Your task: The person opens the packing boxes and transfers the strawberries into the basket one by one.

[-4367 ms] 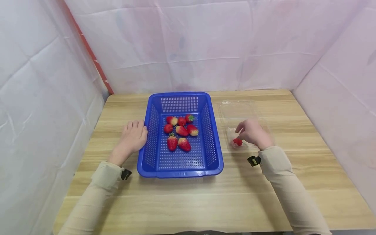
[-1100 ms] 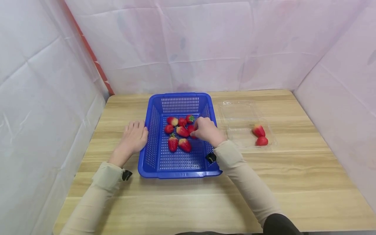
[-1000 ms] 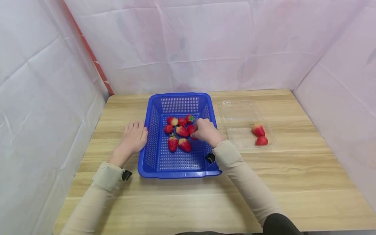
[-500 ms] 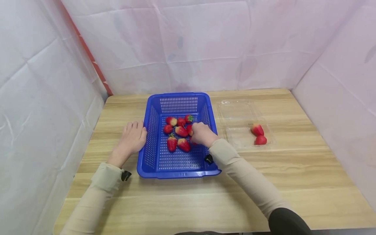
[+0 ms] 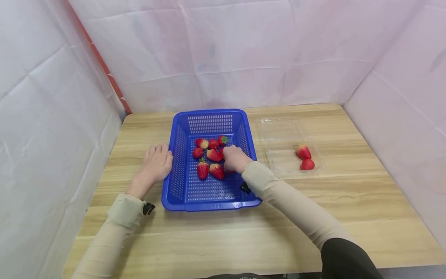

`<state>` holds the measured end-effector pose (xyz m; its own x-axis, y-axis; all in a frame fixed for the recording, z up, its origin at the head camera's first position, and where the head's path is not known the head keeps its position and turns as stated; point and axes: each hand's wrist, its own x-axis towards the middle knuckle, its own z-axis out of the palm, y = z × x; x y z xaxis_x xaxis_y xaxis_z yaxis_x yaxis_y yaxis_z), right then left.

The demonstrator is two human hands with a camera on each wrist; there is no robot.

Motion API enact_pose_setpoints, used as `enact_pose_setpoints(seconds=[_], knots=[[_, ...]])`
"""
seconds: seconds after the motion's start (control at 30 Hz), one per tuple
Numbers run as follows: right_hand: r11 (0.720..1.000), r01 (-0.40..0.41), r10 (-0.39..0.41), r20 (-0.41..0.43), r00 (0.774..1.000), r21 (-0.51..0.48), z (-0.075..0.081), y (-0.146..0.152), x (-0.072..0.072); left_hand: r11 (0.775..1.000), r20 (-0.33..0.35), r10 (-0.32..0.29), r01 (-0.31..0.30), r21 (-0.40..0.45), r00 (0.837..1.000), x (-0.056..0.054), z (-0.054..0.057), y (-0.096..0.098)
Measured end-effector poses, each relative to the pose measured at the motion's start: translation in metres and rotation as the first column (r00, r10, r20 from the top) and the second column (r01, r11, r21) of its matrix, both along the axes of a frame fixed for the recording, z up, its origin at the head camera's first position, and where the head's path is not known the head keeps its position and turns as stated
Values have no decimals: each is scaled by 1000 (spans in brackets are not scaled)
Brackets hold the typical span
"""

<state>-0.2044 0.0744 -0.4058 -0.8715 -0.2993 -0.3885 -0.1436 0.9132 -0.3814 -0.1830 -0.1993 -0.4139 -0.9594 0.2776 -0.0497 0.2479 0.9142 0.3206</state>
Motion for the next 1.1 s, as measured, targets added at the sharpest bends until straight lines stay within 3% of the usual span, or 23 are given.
enact_pose_setpoints(seconds=[0.43, 0.63, 0.83, 1.1], knots=[[999, -7, 15, -158, 987, 49, 4, -2, 1, 1000, 5, 5, -5, -2, 1000, 0, -1, -2], [998, 0, 12, -216, 976, 58, 16, -1, 5, 1000, 0, 5, -5, -7, 1000, 0, -1, -1], [1000, 24, -25, -214, 977, -8, 39, 5, 11, 1000, 5, 6, -6, -5, 1000, 1, -1, 0], [974, -57, 7, -220, 975, -221, 69, 32, 15, 1000, 9, 6, -6, -12, 1000, 0, 0, -1]])
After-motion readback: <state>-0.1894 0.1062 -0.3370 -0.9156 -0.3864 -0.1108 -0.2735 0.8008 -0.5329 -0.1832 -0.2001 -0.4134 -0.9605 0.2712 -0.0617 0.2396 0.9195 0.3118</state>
